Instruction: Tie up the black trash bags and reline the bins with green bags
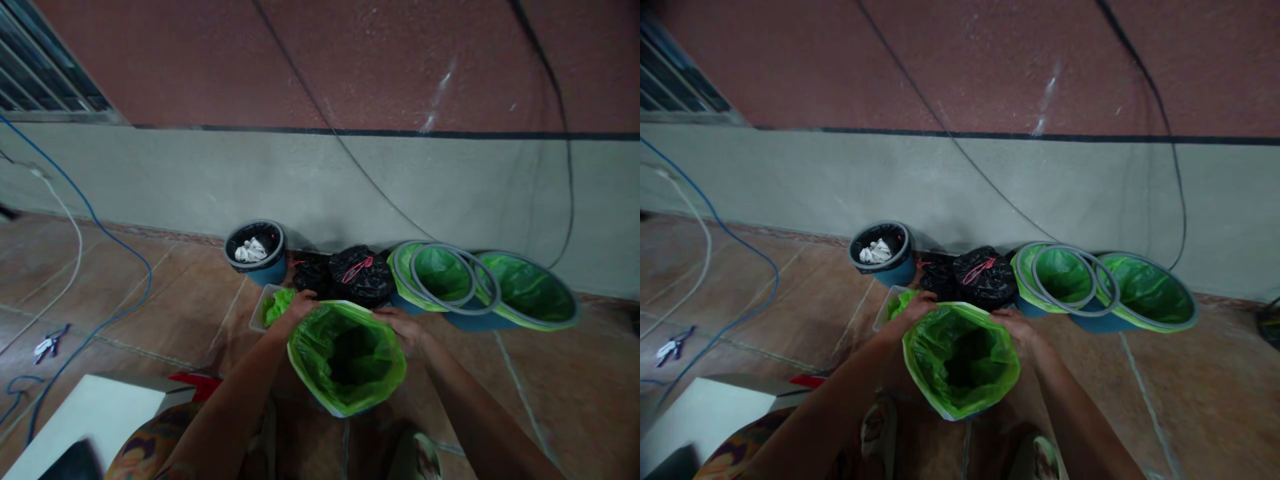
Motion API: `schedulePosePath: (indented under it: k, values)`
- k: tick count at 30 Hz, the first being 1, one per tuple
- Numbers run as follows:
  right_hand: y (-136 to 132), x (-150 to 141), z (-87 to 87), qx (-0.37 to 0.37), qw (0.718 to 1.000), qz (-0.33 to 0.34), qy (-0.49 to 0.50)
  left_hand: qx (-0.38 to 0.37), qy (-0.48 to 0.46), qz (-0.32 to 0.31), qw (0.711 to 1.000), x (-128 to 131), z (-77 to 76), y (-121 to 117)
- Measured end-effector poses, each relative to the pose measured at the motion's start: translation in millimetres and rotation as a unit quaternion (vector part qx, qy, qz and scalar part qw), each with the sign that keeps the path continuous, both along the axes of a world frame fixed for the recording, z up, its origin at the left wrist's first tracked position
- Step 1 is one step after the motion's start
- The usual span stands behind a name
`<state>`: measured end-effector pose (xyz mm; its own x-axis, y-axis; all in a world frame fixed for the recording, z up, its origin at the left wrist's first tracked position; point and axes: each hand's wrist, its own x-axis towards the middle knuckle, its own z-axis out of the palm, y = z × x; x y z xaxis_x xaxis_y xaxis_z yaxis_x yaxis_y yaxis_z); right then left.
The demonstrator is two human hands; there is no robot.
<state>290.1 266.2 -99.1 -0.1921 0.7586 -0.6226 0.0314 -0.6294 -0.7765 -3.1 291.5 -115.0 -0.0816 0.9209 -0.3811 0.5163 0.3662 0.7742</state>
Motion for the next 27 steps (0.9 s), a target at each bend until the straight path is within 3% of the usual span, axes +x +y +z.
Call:
schedulePosePath:
  k: [2,5,8,11,14,16,20,27]
  values:
    - [6,-4,-7.8,0.006,0.999,-0.017,-0.03,0.001,-0.016,-0.001,1.0,0,-0.5,3]
    - [14,-8,-23.2,0.045,0.994,-0.031,-0.094,0.024,0.034,-0.024,0.999,1,-1.1,7]
    - [20,-11,-37.2,0.105,0.976,-0.027,-0.189,0.062,0.079,-0.038,0.994,4,-4.2,8]
    - [23,-14,-46.6,0.158,0.954,-0.002,-0.256,0.082,0.056,-0.028,0.995,9,-8.9,7]
    - [23,-17,-51.6,0.165,0.948,0.004,-0.273,0.058,-0.004,-0.032,0.998,10,-12.2,5]
    - [24,-18,-53.5,0.162,0.948,-0.005,-0.276,0.046,-0.034,-0.069,0.996,8,-13.2,5]
    - [25,-20,-54.9,0.165,0.946,-0.021,-0.278,0.051,-0.022,-0.13,0.99,3,-15.2,8]
    - [25,-21,-61.2,0.159,0.948,-0.033,-0.273,0.018,0.035,-0.059,0.997,11,-28.5,15]
